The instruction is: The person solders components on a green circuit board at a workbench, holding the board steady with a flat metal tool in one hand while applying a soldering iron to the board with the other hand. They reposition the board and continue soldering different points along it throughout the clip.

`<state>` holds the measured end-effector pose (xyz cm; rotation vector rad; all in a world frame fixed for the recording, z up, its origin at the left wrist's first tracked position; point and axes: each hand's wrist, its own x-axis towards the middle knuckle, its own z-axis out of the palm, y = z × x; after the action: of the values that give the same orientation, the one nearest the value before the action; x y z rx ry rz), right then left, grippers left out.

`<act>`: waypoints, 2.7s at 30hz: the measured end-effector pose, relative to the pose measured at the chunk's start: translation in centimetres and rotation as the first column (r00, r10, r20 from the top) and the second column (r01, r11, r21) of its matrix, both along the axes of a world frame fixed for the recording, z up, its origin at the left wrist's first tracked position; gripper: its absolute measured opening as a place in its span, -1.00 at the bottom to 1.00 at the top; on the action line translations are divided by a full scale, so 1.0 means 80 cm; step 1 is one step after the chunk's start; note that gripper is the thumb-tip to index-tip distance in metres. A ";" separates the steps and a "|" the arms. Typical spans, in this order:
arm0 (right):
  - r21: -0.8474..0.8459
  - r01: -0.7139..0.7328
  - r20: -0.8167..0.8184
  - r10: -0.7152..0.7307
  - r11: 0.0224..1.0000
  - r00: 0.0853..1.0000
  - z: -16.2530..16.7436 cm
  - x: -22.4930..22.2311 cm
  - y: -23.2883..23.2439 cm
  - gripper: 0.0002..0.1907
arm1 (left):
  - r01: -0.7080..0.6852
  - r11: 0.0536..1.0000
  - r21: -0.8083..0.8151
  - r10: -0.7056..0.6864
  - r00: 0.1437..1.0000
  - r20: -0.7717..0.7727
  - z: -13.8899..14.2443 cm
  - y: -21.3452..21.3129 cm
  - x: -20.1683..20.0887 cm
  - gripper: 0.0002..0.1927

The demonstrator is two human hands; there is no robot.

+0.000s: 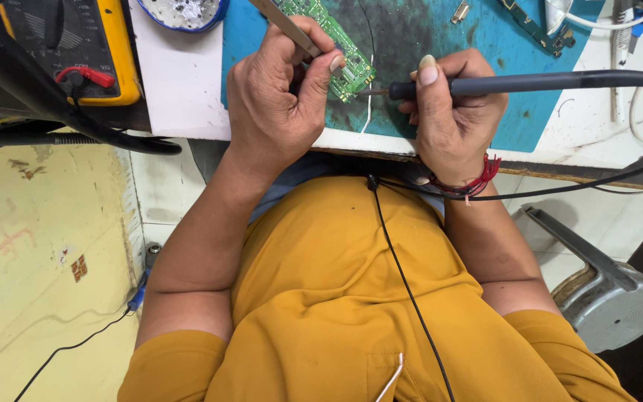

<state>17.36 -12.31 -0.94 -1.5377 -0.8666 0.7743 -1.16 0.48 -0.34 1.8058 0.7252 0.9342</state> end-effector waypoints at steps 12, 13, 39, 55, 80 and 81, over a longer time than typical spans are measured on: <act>0.050 0.006 0.016 -0.007 0.999 1.000 0.001 -0.003 -0.007 -0.75 | -0.006 1.000 -0.006 0.006 1.000 -0.003 0.000 -0.001 -0.001 -0.87; 0.079 0.047 0.003 -0.048 0.996 0.999 0.000 -0.003 -0.008 -0.76 | -0.007 1.000 0.002 0.007 1.000 -0.007 0.000 -0.001 -0.001 -0.87; 0.151 -0.264 0.715 0.079 0.953 0.695 0.018 -0.006 -0.006 -0.91 | -0.025 1.000 -0.002 0.025 1.000 0.003 0.000 -0.002 0.001 -0.86; 0.167 -0.405 0.824 0.098 0.899 0.558 0.029 -0.007 -0.008 -0.86 | -0.024 1.000 0.000 0.024 1.000 0.010 0.003 -0.002 0.000 -0.86; 0.163 -0.474 0.874 0.096 0.865 0.476 0.024 -0.007 -0.005 -0.83 | -0.024 1.000 0.017 0.024 1.000 0.008 0.002 -0.001 0.000 -0.86; 0.163 -0.473 0.876 0.093 0.866 0.472 0.024 -0.007 -0.007 -0.83 | -0.027 1.000 0.013 0.027 1.000 0.002 0.003 -0.002 0.000 -0.86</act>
<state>16.78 -12.85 0.99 -1.3681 -1.9518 -0.0453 -1.19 0.32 -0.14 1.8105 0.7452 0.9607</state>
